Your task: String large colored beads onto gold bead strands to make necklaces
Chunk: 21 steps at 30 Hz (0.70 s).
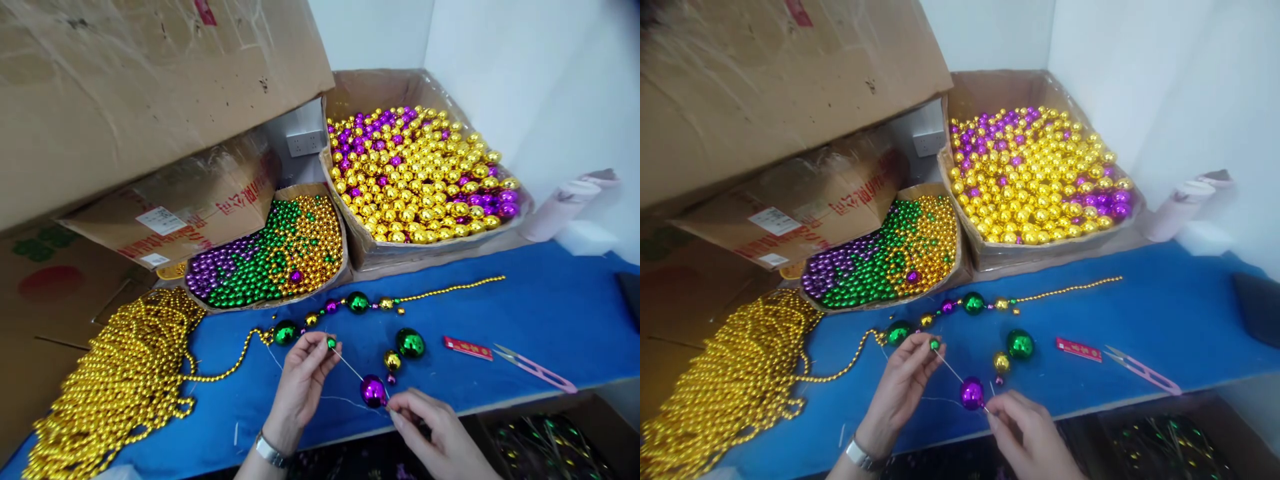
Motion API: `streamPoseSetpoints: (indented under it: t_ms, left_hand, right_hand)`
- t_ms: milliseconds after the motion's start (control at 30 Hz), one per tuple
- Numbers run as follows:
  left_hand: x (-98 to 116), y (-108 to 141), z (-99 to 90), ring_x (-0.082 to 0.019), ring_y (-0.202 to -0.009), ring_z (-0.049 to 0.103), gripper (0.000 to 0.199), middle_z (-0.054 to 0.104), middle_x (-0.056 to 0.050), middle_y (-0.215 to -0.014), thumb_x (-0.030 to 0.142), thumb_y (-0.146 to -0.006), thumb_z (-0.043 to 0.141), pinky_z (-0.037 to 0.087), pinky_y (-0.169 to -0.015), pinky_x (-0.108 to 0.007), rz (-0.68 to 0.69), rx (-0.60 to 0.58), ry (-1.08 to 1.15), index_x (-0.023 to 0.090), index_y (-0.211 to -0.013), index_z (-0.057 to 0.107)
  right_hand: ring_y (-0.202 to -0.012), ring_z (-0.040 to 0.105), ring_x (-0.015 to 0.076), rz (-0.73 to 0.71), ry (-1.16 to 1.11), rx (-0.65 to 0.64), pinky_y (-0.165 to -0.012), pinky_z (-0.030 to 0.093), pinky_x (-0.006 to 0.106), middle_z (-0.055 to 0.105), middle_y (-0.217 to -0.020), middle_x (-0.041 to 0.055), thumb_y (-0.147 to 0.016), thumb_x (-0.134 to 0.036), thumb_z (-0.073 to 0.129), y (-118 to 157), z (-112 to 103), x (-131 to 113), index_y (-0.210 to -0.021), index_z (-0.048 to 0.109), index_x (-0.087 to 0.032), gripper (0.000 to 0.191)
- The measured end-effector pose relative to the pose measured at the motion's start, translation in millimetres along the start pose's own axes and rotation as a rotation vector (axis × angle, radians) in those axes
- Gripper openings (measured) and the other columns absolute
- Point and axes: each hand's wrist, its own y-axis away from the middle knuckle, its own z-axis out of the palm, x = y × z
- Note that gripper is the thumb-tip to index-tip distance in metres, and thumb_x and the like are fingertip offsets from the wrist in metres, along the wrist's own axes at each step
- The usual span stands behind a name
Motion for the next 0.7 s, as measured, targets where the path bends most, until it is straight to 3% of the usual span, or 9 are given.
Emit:
streamPoseSetpoints:
  t_ms: [233, 433, 500, 633, 700]
  left_hand:
    - [-11.3, 7.5, 5.1, -0.018, -0.089, 0.063, 0.028, 0.064, -0.005, -0.093, 0.013, -0.071, 0.072, 0.049, -0.081, -0.030, 0.092, -0.060, -0.070, 0.018, -0.096, 0.060]
    - [-15.0, 3.4, 14.5, -0.024, -0.095, 0.060, 0.023, 0.061, -0.010, -0.109, 0.033, -0.085, 0.055, 0.049, -0.081, -0.037, 0.040, -0.128, -0.100, 0.020, -0.103, 0.059]
    - [-19.0, -2.8, 20.4, -0.023, -0.090, 0.060, 0.023, 0.063, -0.009, -0.102, 0.035, -0.084, 0.055, 0.049, -0.077, -0.034, 0.079, -0.143, -0.308, 0.020, -0.100, 0.062]
    - [-34.8, -16.5, 34.3, -0.021, -0.083, 0.059, 0.020, 0.066, -0.007, -0.092, 0.033, -0.082, 0.057, 0.045, -0.074, -0.030, 0.269, -0.337, -0.861, 0.021, -0.096, 0.066]
    - [-42.9, -23.3, 38.1, -0.021, -0.082, 0.059, 0.021, 0.066, -0.007, -0.092, 0.033, -0.084, 0.054, 0.044, -0.073, -0.029, 0.347, -0.384, -1.003, 0.023, -0.097, 0.065]
  right_hand:
    - [-0.064, 0.055, 0.0138, 0.010, -0.038, 0.009, -0.061, 0.041, 0.023, 0.058, -0.072, 0.0001, -0.092, -0.034, 0.041, 0.6, 7.0, 4.5, -0.083, 0.058, -0.021, 0.024]
    - [-0.068, 0.054, 0.0130, -0.043, -0.082, 0.064, -0.063, 0.041, 0.022, 0.057, -0.074, -0.0002, -0.092, -0.029, 0.042, 2.7, 3.1, 2.8, -0.082, 0.057, -0.020, 0.021]
    - [-0.068, 0.054, 0.0126, -0.050, -0.090, 0.070, -0.064, 0.040, 0.022, 0.056, -0.074, -0.0007, -0.092, -0.028, 0.043, 5.2, 1.3, 2.8, -0.081, 0.056, -0.020, 0.019]
    - [-0.068, 0.054, 0.0118, -0.052, -0.091, 0.081, -0.063, 0.040, 0.021, 0.055, -0.073, -0.0015, -0.091, -0.026, 0.045, 9.5, 2.0, 4.4, -0.079, 0.054, -0.020, 0.017]
    - [-0.068, 0.053, 0.0116, -0.055, -0.087, 0.086, -0.063, 0.039, 0.021, 0.055, -0.073, -0.0016, -0.091, -0.025, 0.045, 10.4, 2.8, 5.5, -0.079, 0.054, -0.020, 0.016]
